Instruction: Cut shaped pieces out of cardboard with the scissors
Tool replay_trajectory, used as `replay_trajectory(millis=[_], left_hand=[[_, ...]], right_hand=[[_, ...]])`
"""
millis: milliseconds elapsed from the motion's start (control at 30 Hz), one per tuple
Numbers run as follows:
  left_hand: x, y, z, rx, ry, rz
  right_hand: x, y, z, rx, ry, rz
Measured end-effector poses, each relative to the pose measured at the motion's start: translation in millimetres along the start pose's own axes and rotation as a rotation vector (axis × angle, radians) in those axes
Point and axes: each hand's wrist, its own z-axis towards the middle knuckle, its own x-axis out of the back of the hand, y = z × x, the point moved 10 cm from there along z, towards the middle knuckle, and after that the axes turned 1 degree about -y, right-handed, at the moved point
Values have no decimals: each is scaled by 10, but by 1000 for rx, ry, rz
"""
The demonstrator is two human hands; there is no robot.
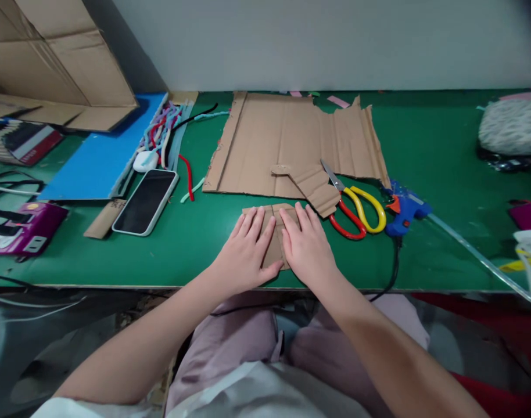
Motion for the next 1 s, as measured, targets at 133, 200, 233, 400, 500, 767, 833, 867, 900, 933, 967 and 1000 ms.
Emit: replay_trajectory(millis=[133,200,233,400,500,767,833,867,900,933,967,1000], left_hand=[[-2,0,-1,6,-3,-1],[-1,0,-4,7,-1,4],[0,-1,-5,8,1,7],[9,2,-16,21,17,11],[10,9,-12,32,17,9],[2,27,12,29,-2,13],[-4,26,15,26,-7,11],[-6,24,17,26,-10,10],[-9,22,18,25,-14,9],[-11,20,19,24,-18,8],[-14,18,20,23,-21,7],[-17,18,20,21,-24,6]], right_hand=[[5,10,-3,-8,18,-3],[10,14,-7,-11,30,-4],[8,16,-9,-12,31,-4],[6,22,-8,-24,33,-7],[11,18,-5,-28,31,-6],[-1,-5,-9,0,-7,-23],[-1,-11,-10,13,-4,-28],[-1,-14,-9,21,-3,-30],[-3,-17,-7,29,-3,-30],[-5,-18,-4,35,-3,-30],[-7,-19,-2,41,-5,-28],[-10,-19,0,47,-6,-26]])
